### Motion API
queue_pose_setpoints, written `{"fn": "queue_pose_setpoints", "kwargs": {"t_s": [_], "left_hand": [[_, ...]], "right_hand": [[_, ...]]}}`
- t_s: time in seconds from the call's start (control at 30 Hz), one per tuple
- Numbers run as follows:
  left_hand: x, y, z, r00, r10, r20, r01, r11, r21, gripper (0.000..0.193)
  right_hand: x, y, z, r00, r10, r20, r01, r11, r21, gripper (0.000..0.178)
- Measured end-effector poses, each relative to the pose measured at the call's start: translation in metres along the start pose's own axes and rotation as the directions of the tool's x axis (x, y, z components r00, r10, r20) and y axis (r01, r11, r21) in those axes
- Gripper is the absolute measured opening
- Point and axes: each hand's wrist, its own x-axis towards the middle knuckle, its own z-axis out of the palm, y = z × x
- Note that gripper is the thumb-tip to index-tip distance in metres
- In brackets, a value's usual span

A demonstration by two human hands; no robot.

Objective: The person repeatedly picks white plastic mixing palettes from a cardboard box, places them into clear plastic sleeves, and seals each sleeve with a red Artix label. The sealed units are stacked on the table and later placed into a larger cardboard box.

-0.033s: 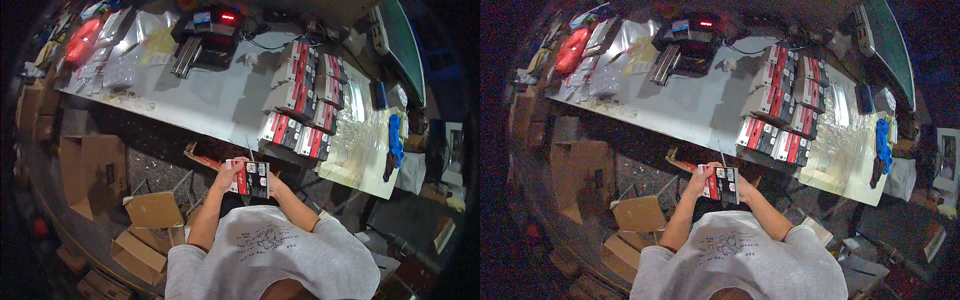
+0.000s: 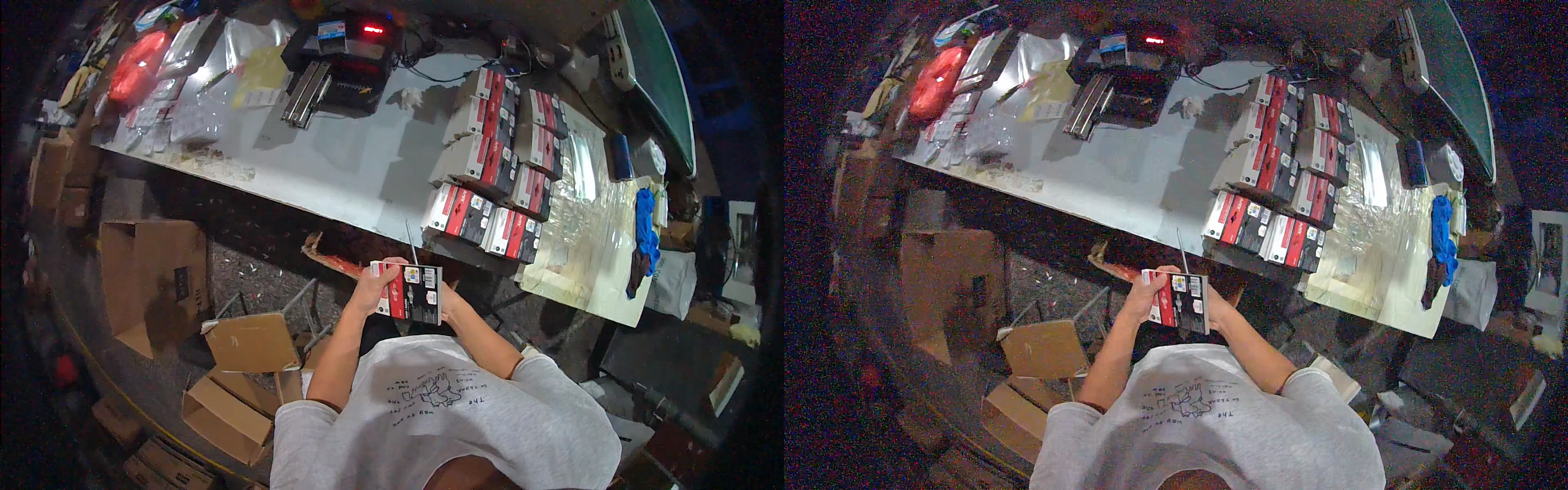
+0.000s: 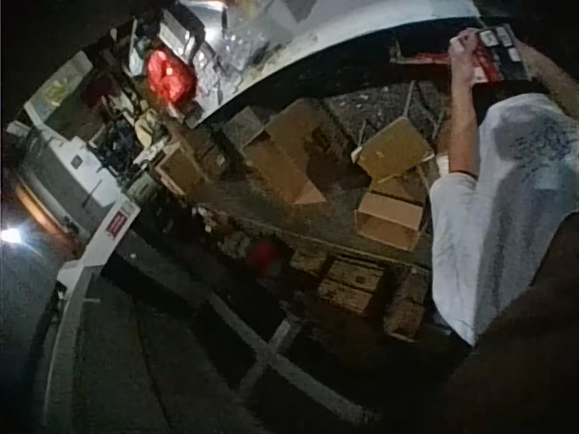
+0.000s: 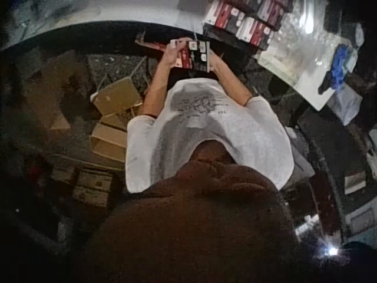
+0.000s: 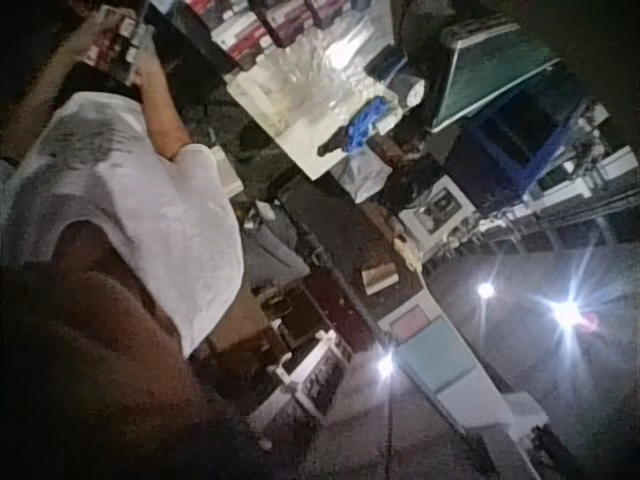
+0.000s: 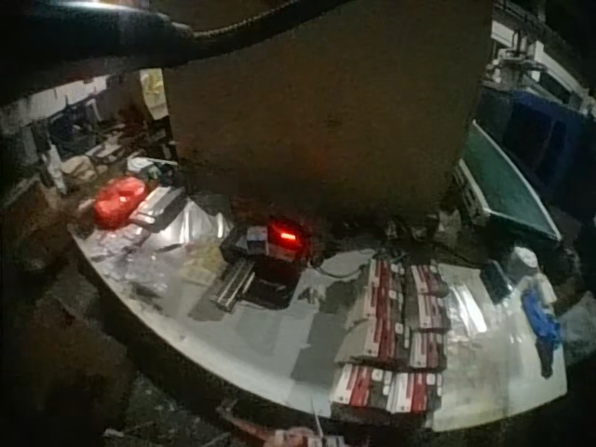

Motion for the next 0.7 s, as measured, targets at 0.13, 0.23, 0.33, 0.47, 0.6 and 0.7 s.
{"fn": "queue_pose_setpoints", "kwargs": {"t_s": [0.13, 0.23, 0.33, 0.47, 0.6, 0.7], "left_hand": [[-0.010, 0.001, 0.006, 0.979, 0.077, -0.188, -0.057, 0.992, 0.108, 0.024], [-0.021, 0.016, 0.011, 0.931, 0.153, -0.332, -0.106, 0.982, 0.155, 0.019], [-0.028, 0.035, 0.020, 0.862, 0.236, -0.449, -0.054, 0.923, 0.381, 0.016], [-0.032, 0.047, 0.046, 0.859, 0.360, -0.363, -0.017, 0.730, 0.683, 0.017], [-0.029, 0.049, 0.076, 0.844, 0.514, -0.153, -0.259, 0.640, 0.724, 0.022], [-0.035, 0.056, 0.088, 0.812, 0.580, -0.060, -0.352, 0.570, 0.743, 0.028]], "right_hand": [[0.008, 0.010, -0.019, 0.935, -0.317, -0.162, 0.175, 0.806, -0.565, 0.022], [0.004, 0.011, -0.029, 0.821, -0.571, 0.020, 0.061, 0.053, -0.997, 0.028], [-0.006, 0.001, -0.023, 0.818, -0.535, -0.211, 0.087, 0.477, -0.874, 0.035], [-0.022, -0.017, 0.006, 0.766, -0.600, -0.229, 0.389, 0.718, -0.578, 0.037], [-0.039, -0.024, 0.034, 0.488, -0.867, -0.094, 0.409, 0.323, -0.853, 0.031], [-0.048, -0.023, 0.047, 0.377, -0.922, -0.093, 0.359, 0.238, -0.903, 0.034]]}}
